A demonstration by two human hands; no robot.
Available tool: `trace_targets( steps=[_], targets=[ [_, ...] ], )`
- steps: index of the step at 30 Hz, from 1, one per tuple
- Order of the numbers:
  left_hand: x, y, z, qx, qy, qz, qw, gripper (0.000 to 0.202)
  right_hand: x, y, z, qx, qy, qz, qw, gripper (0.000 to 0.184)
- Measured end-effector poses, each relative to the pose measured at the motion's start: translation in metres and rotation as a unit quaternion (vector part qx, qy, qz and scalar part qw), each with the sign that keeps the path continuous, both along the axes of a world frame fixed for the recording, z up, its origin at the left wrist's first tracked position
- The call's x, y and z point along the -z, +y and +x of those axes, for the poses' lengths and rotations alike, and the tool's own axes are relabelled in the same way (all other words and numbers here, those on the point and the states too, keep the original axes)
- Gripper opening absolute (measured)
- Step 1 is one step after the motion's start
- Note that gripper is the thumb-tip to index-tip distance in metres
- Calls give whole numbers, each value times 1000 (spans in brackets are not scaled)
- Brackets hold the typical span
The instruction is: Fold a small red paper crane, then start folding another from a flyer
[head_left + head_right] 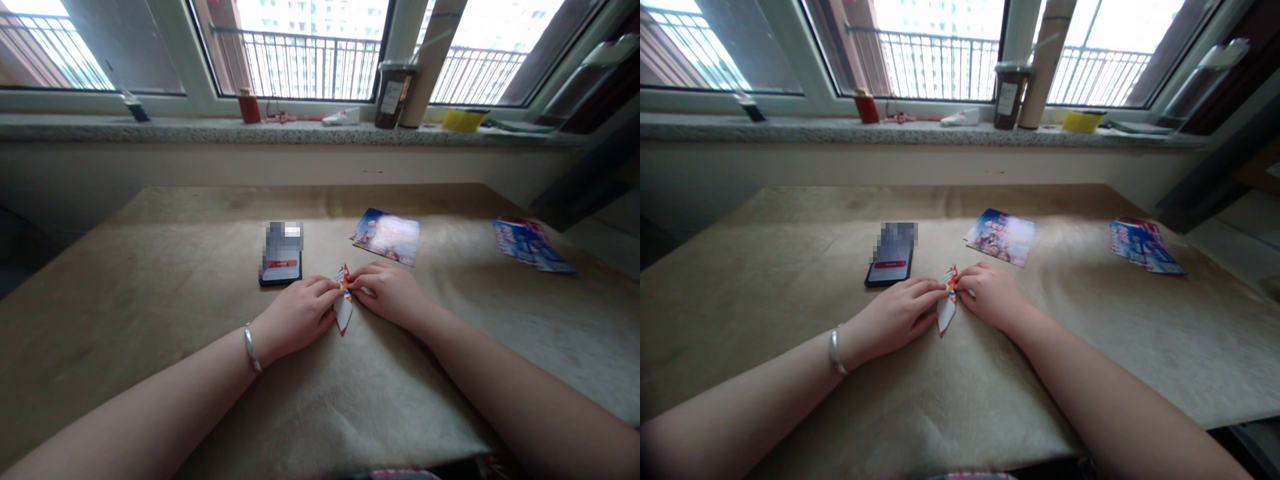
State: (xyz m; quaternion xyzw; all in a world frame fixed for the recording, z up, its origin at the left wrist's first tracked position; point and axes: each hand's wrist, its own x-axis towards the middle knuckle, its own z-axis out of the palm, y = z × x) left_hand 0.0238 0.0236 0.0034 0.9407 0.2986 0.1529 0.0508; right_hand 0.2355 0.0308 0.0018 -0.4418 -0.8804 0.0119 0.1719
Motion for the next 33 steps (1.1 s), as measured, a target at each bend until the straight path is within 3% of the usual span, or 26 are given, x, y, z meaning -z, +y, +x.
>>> trace_targets(
  steps=[12,21,27,33],
  targets=[
    [0,0,-1,19,-29,-7,999,20,5,3,-4,-59,51,7,997,12],
    [0,0,0,2,-11,-46,999,27,6,5,-2,-33,42,-29,998,16],
    [1,0,-1,13,-24,-28,999,24,5,4,-5,-67,45,12,997,15],
    [2,2,-1,29,-26,-23,999,30,9,6,-6,-39,48,-12,998,29]
  ],
)
